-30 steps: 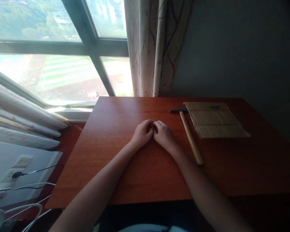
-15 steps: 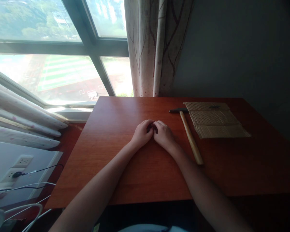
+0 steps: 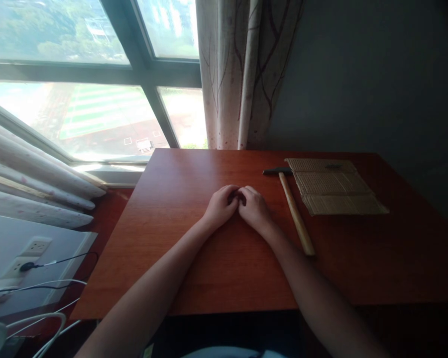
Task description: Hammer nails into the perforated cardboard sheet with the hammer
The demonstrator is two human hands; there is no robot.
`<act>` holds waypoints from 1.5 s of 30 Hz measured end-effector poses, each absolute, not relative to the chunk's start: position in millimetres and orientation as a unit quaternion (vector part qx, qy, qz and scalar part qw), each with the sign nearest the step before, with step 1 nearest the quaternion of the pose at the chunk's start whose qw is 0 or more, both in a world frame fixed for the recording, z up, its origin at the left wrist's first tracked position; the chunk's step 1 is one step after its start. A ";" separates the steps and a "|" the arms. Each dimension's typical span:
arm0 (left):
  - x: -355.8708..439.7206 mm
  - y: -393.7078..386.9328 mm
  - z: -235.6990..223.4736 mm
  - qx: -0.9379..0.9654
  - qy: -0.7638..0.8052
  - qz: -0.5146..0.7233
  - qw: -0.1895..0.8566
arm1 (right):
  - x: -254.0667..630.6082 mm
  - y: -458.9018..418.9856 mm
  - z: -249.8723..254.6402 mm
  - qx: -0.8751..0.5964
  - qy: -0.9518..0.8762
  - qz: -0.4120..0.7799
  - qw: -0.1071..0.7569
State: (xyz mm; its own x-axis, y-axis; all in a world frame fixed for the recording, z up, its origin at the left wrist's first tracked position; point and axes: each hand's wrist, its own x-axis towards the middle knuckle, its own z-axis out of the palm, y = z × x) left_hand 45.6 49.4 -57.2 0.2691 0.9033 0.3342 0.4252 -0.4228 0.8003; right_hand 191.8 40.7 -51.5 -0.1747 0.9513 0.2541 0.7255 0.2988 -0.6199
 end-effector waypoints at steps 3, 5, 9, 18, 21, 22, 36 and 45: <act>46.3 48.7 -59.0 0.716 0.446 0.440 0.308 | 192.0 41.3 -50.3 -0.562 -0.735 0.189 0.328; 47.2 47.8 -58.9 0.692 0.438 0.475 0.323 | 192.2 41.2 -48.8 -0.563 -0.728 0.192 0.341; 48.8 44.9 -53.6 0.669 0.410 0.516 0.345 | 193.3 40.9 -46.3 -0.567 -0.718 0.193 0.355; 48.8 43.5 -48.2 0.661 0.393 0.530 0.357 | 193.4 40.8 -47.5 -0.564 -0.712 0.204 0.366; 48.2 43.0 -46.9 0.661 0.391 0.530 0.358 | 193.0 40.8 -48.1 -0.561 -0.706 0.207 0.380; 48.2 42.5 -46.2 0.662 0.389 0.529 0.361 | 193.1 41.0 -48.2 -0.561 -0.703 0.207 0.385; 49.4 42.8 -48.9 0.682 0.368 0.517 0.362 | 193.4 41.7 -49.1 -0.595 -0.698 0.177 0.357; 47.7 45.4 -50.1 0.684 0.404 0.498 0.347 | 193.1 37.9 -44.4 -0.589 -0.749 0.140 0.267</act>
State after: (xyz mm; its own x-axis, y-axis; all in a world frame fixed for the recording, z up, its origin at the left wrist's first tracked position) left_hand 47.7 45.4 -50.1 0.1766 0.8985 0.4019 0.2077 -0.4332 0.8771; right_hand 193.1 37.9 -44.4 -0.1625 0.9583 0.2349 0.8085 0.2658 -0.5250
